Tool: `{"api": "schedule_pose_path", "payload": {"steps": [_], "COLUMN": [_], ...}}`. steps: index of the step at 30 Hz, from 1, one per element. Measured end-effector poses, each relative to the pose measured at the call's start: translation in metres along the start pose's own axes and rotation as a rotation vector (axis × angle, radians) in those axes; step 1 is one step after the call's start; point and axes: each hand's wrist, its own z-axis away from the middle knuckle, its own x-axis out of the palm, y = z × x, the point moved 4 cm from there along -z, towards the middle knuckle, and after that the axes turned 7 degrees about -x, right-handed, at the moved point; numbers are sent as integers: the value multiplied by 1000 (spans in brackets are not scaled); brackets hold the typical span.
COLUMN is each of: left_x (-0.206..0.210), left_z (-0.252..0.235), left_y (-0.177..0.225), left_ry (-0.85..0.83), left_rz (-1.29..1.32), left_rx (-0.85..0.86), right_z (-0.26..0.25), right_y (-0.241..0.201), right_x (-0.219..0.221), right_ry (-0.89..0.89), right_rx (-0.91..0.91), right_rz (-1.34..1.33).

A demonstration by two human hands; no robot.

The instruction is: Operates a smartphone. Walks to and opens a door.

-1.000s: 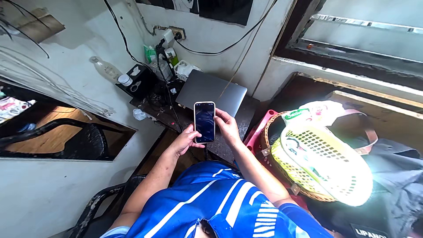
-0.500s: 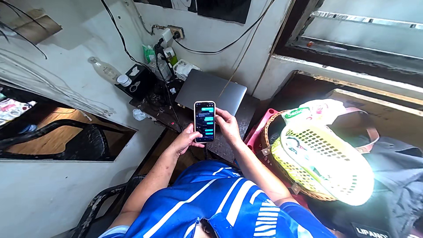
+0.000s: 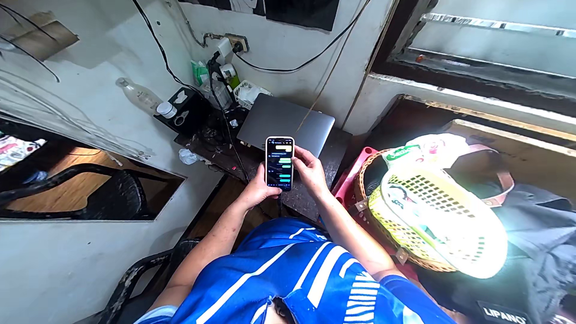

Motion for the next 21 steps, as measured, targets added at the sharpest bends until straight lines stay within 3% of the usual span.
{"api": "schedule_pose_path", "payload": {"steps": [8, 21], "left_x": [2, 2], "left_z": [-10, -9], "left_y": [-8, -2], "left_ry": [200, 184], "left_rz": [-251, -310], "left_rx": [151, 114], "right_z": [0, -1], "right_y": [-1, 0], "right_x": [4, 0], "right_ry": [-16, -18], "right_rx": [11, 27], "right_rz": [5, 21]}}
